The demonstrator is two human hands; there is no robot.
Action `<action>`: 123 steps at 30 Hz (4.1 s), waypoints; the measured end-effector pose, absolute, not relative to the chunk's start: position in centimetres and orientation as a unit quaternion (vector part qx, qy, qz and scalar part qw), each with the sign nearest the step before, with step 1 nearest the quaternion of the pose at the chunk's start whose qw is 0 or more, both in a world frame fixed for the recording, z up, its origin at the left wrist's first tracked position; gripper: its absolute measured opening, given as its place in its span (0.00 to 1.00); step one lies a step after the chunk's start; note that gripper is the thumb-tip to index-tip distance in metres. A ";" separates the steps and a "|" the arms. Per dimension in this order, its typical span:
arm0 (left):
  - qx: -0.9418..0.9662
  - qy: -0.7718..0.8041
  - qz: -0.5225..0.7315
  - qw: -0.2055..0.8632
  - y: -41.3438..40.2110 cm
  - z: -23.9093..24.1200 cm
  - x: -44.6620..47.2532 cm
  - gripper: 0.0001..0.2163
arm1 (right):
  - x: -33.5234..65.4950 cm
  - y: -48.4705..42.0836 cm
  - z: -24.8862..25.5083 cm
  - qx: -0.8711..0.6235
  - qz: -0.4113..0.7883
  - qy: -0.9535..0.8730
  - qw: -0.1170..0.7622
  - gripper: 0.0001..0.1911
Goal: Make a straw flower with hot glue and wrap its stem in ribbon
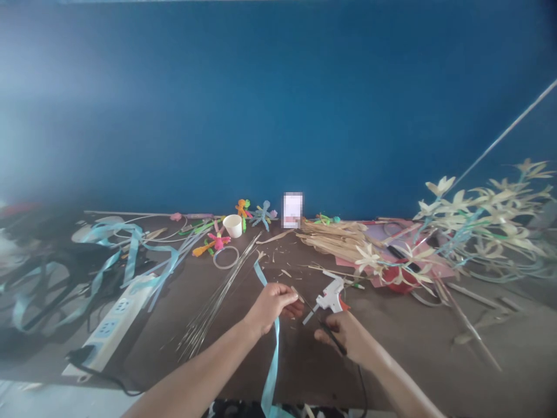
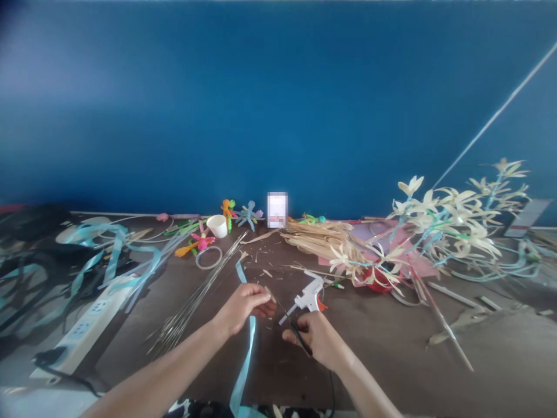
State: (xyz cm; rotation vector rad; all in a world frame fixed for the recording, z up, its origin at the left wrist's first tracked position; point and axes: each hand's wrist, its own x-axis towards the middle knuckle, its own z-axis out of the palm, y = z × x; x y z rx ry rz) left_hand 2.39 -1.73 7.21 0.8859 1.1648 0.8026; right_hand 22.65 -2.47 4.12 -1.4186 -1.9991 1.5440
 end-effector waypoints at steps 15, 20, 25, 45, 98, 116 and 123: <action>0.396 0.516 0.353 0.673 -1.9 7.0 2.4 0.08 | 22.7 -2.8 3.9 -0.489 0.544 -0.673 0.114 0.23; 0.397 0.514 0.358 0.670 -2.0 7.2 2.5 0.08 | 22.7 -2.9 4.1 -0.492 0.555 -0.663 0.104 0.23; 0.416 0.516 0.354 0.659 -2.1 7.3 2.7 0.07 | 22.9 -2.7 4.7 -0.476 0.564 -0.671 0.076 0.23; 0.407 0.503 0.372 0.666 -2.4 7.0 3.0 0.08 | 23.1 -3.3 2.2 -0.506 0.561 -0.648 0.098 0.22; 0.497 0.589 0.324 0.549 2.0 4.0 -0.9 0.05 | 31.4 -7.3 0.8 -0.742 0.264 -0.596 0.158 0.16; 0.568 0.642 0.256 0.447 6.8 0.9 0.0 0.07 | 34.3 -5.9 0.2 -0.792 0.164 -0.586 0.039 0.18; 0.613 0.648 0.206 0.402 7.5 1.9 -0.7 0.12 | 34.3 -4.8 1.6 -0.777 0.127 -0.616 0.012 0.17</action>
